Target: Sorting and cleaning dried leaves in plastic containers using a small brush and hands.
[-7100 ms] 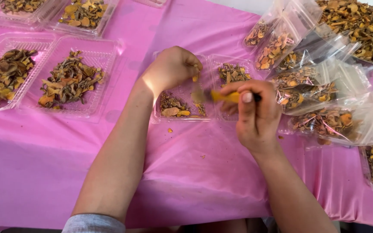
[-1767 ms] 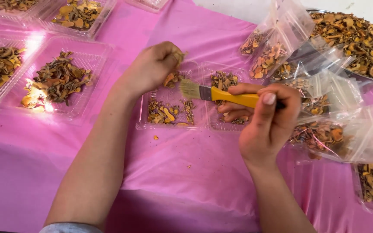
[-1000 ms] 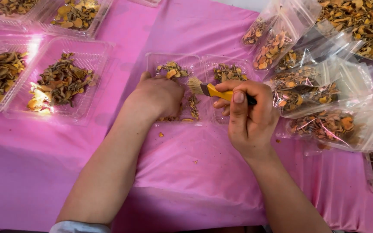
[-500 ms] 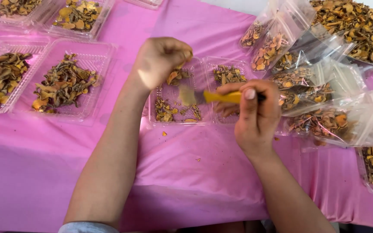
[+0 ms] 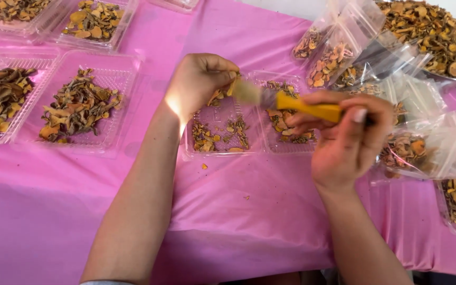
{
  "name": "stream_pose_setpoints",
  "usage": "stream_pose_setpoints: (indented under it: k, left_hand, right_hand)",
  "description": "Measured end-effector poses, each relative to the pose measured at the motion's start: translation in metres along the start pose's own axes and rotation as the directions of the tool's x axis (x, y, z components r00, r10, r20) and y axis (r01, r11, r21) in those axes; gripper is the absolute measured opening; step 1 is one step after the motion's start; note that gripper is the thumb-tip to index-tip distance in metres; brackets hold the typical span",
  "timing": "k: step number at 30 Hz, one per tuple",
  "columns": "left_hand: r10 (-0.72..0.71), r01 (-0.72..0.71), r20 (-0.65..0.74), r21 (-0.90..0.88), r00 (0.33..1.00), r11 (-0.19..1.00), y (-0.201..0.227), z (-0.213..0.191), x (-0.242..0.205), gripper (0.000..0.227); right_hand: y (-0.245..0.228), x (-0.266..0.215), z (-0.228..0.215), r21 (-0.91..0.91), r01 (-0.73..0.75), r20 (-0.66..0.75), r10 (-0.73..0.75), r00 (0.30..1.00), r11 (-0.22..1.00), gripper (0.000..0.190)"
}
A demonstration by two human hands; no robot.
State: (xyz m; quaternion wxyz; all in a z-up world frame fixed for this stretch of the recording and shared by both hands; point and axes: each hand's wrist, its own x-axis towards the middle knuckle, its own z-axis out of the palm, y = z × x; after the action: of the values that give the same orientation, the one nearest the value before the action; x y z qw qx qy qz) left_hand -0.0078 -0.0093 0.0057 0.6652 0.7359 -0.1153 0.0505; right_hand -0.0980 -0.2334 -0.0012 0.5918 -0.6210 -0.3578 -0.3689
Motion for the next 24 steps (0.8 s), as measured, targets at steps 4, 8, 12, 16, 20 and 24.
stream_pose_setpoints:
  k: [4, 8, 12, 16, 20, 24]
  left_hand:
    - [-0.032, 0.032, -0.021, 0.042, 0.999, 0.999, 0.013, 0.009, -0.009, 0.021]
    - [0.252, -0.255, -0.045, -0.122, 0.967, 0.959, -0.017, -0.002, 0.014, 0.007]
    - [0.255, -0.13, -0.109, 0.635, 0.961, 0.761, -0.041, -0.007, 0.021, 0.029]
    - [0.04, 0.029, -0.055, 0.876, 0.998, 0.482, -0.02, 0.001, 0.009, 0.027]
    - [-0.038, 0.238, -0.248, 0.857, 0.968, 0.457, -0.032, -0.015, 0.019, 0.036]
    - [-0.057, 0.23, -0.225, 0.911, 0.973, 0.341, -0.058, -0.033, 0.027, 0.03]
  right_hand:
    - [0.007, -0.002, 0.005, -0.05, -0.005, 0.049, 0.007, 0.999, 0.999, 0.021]
    - [0.005, -0.005, 0.011, -0.12, -0.124, 0.132, 0.139, 0.981, 0.985, 0.025]
    - [0.006, -0.006, 0.01, -0.092, -0.051, 0.142, 0.064, 0.988, 0.994, 0.021]
    - [0.008, -0.005, 0.013, -0.325, -0.075, 0.259, 0.165, 0.952, 0.943, 0.037]
    - [-0.001, -0.008, 0.015, -0.372, -0.093, 0.327, 0.224, 0.918, 0.924, 0.029]
    - [0.002, -0.005, 0.011, -0.119, -0.122, 0.176, 0.142, 0.974, 0.985, 0.024]
